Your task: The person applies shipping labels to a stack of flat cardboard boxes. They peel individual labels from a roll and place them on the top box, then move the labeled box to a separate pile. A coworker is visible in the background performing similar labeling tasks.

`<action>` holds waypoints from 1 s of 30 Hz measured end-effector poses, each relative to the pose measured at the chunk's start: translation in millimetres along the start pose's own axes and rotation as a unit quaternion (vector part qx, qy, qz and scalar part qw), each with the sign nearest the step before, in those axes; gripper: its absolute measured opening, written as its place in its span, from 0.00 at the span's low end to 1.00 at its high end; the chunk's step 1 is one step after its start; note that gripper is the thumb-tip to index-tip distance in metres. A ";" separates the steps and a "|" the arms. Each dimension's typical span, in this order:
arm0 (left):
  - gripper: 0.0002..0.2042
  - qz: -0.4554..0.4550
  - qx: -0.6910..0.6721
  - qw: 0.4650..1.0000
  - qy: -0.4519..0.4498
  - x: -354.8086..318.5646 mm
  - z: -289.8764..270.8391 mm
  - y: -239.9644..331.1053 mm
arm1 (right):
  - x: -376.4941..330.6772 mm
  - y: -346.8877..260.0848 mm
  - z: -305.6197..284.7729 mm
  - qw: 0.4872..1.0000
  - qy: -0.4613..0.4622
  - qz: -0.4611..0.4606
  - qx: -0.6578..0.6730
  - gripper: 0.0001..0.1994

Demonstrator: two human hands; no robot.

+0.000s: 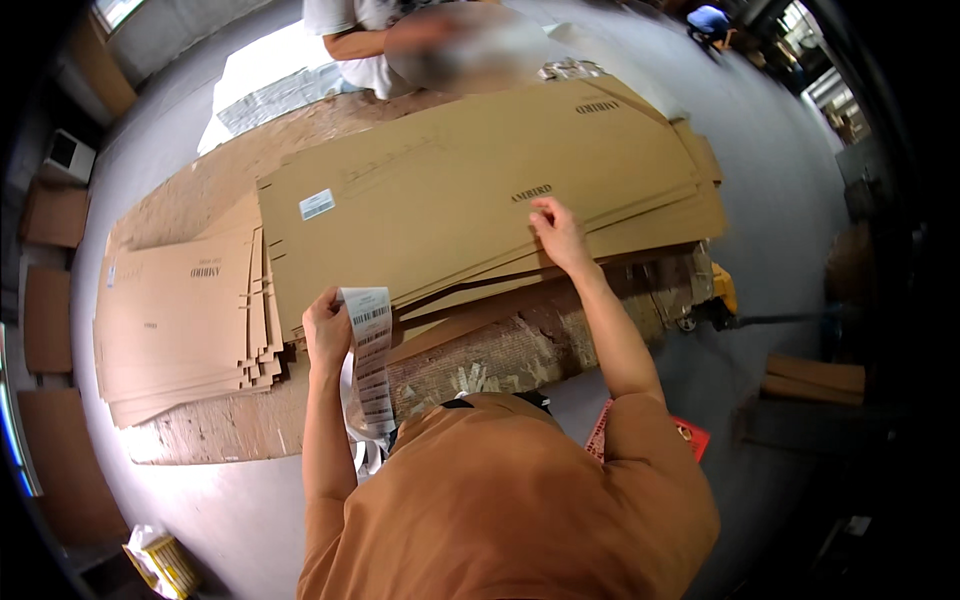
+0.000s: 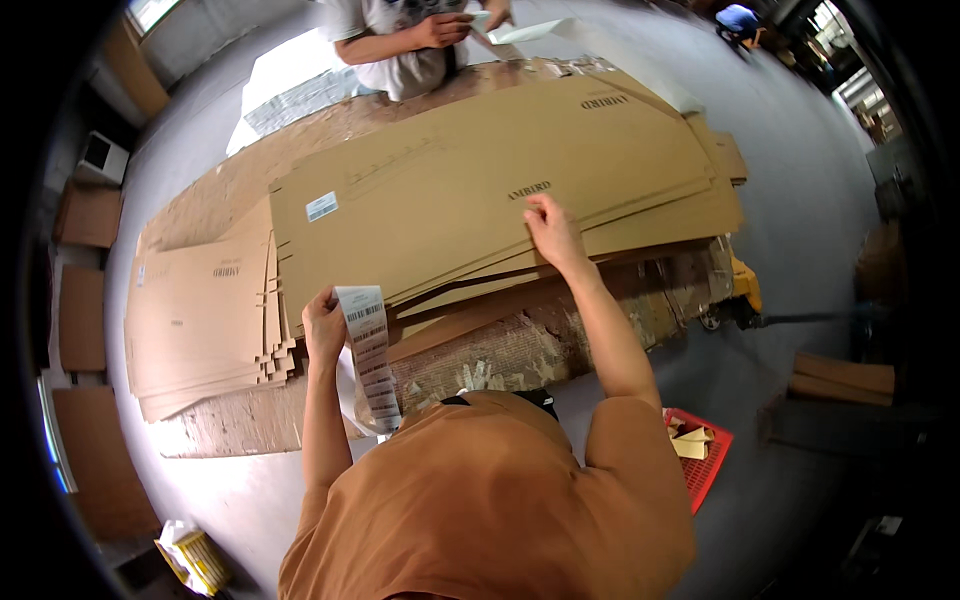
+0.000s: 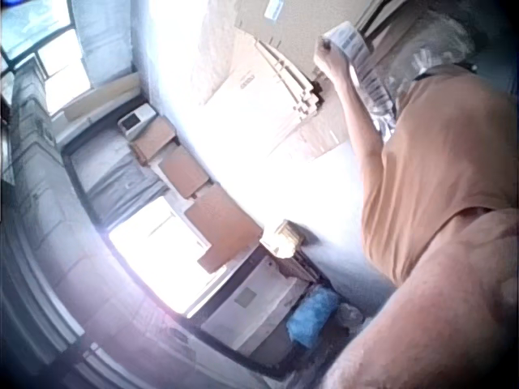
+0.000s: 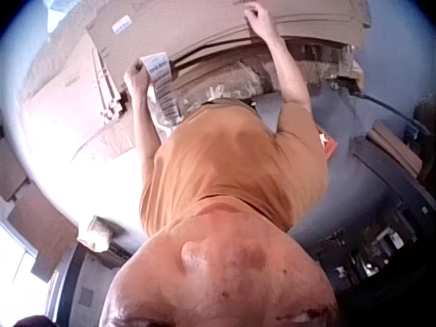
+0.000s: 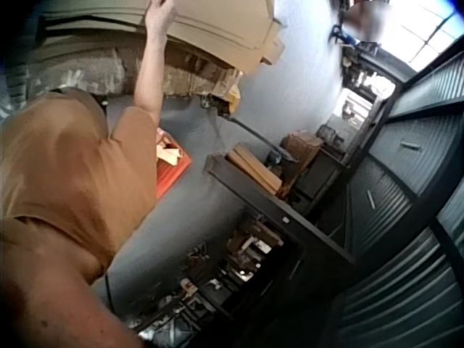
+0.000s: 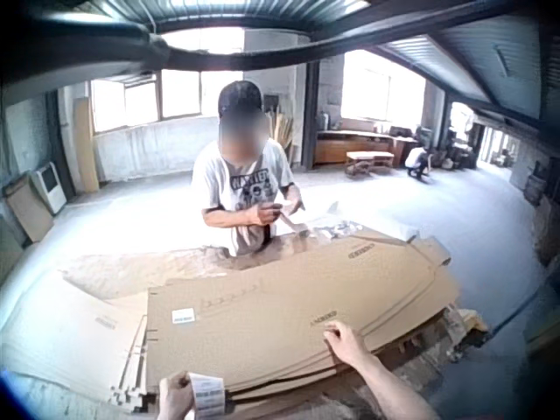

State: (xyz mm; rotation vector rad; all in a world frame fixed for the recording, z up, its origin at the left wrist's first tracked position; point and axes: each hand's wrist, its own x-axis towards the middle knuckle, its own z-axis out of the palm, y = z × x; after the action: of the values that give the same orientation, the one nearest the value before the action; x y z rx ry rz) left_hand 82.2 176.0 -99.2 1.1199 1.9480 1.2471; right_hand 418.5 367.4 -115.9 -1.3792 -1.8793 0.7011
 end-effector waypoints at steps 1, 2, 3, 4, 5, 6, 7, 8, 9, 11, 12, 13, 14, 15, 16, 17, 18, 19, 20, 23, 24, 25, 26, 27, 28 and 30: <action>0.07 0.002 0.005 1.000 -0.011 -4.9 5.4 5.0 | -3.8 22.3 -18.4 0.999 0.022 0.031 -0.013 0.11; 0.06 0.019 0.035 0.999 -0.011 -10.4 11.2 8.6 | -6.3 42.3 -37.1 0.998 0.060 0.030 -0.021 0.10; 0.05 0.036 0.064 0.997 -0.007 -16.0 16.0 11.1 | -7.1 58.1 -55.9 0.994 0.097 0.015 -0.054 0.10; 0.05 0.053 0.092 0.994 -0.002 -20.0 21.9 14.0 | -5.3 78.8 -74.0 0.989 0.135 0.006 -0.058 0.10; 0.04 0.061 0.090 0.994 0.002 -22.5 27.1 15.3 | -1.7 92.1 -93.3 0.982 0.163 0.005 -0.092 0.10; 0.04 0.069 0.084 0.994 0.003 -23.5 32.2 15.7 | 3.8 109.6 -115.3 0.973 0.190 -0.013 -0.130 0.10; 0.03 0.077 0.081 0.994 0.007 -24.5 37.4 17.3 | 10.2 122.9 -135.8 0.969 0.198 0.014 -0.149 0.12; 0.04 0.053 0.091 0.994 0.004 -26.5 41.8 24.2 | 17.6 131.2 -155.3 0.962 0.201 0.034 -0.183 0.14; 0.04 0.070 0.088 0.993 0.021 -27.0 47.7 26.3 | 26.4 139.0 -172.3 0.956 0.192 0.093 -0.200 0.17; 0.04 0.106 0.079 0.990 0.052 -26.0 61.3 28.0 | 46.4 165.0 -202.6 0.936 0.197 0.141 -0.256 0.21; 0.06 0.115 0.104 0.986 0.055 -24.9 66.9 30.4 | 55.8 176.0 -214.9 0.928 0.196 0.162 -0.273 0.22; 0.06 0.116 0.115 0.985 0.057 -24.8 71.7 27.4 | 66.6 180.6 -223.1 0.921 0.193 0.180 -0.287 0.22; 0.07 0.116 0.126 0.983 0.059 -24.9 77.8 21.0 | 75.4 185.0 -230.0 0.913 0.191 0.198 -0.302 0.23; 0.07 0.116 0.137 0.982 0.062 -25.6 82.9 17.2 | 83.1 189.3 -236.3 0.903 0.179 0.213 -0.326 0.23; 0.08 0.096 0.163 0.980 0.059 -28.4 84.9 20.0 | 90.8 187.9 -239.8 0.894 0.165 0.228 -0.350 0.24; 0.08 0.096 0.159 0.981 0.061 -27.9 86.2 17.5 | 97.9 185.8 -243.0 0.883 0.152 0.241 -0.373 0.24; 0.08 0.095 0.156 0.981 0.065 -25.8 86.2 12.4 | 104.4 183.4 -245.4 0.879 0.141 0.259 -0.374 0.24; 0.08 0.094 0.153 0.981 0.068 -26.6 87.1 14.0 | 110.2 180.6 -246.0 0.876 0.128 0.275 -0.376 0.24; 0.09 0.077 0.156 0.983 0.058 -27.9 86.8 18.0 | 115.6 178.9 -246.7 0.872 0.115 0.292 -0.377 0.24; 0.10 0.086 0.165 0.980 0.076 -28.9 89.1 18.5 | 126.9 180.2 -250.8 0.868 0.086 0.313 -0.376 0.25; 0.11 0.084 0.176 0.977 0.084 -29.3 88.9 18.8 | 129.3 178.5 -250.8 0.868 0.074 0.324 -0.367 0.25; 0.11 0.084 0.185 0.975 0.088 -28.8 91.1 18.6 | 131.9 182.1 -251.4 0.868 0.074 0.323 -0.369 0.25; 0.12 0.084 0.193 0.973 0.092 -28.2 92.6 18.9 | 134.1 187.8 -252.7 0.868 0.075 0.323 -0.370 0.25; 0.12 0.081 0.192 0.974 0.088 -27.0 93.1 19.8 | 136.0 192.2 -254.6 0.867 0.076 0.323 -0.371 0.26; 0.12 0.078 0.189 0.975 0.084 -26.0 93.7 20.5 | 137.8 194.6 -257.1 0.871 0.078 0.312 -0.371 0.26; 0.13 0.076 0.188 0.976 0.080 -24.7 93.5 18.1 | 140.6 199.4 -261.8 0.878 0.082 0.292 -0.370 0.28</action>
State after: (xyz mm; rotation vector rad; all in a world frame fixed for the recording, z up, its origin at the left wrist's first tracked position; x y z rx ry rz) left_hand 175.3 199.7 -120.2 1.4144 2.3255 1.0981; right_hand 713.8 565.6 -76.5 -2.4664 -1.6462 0.0795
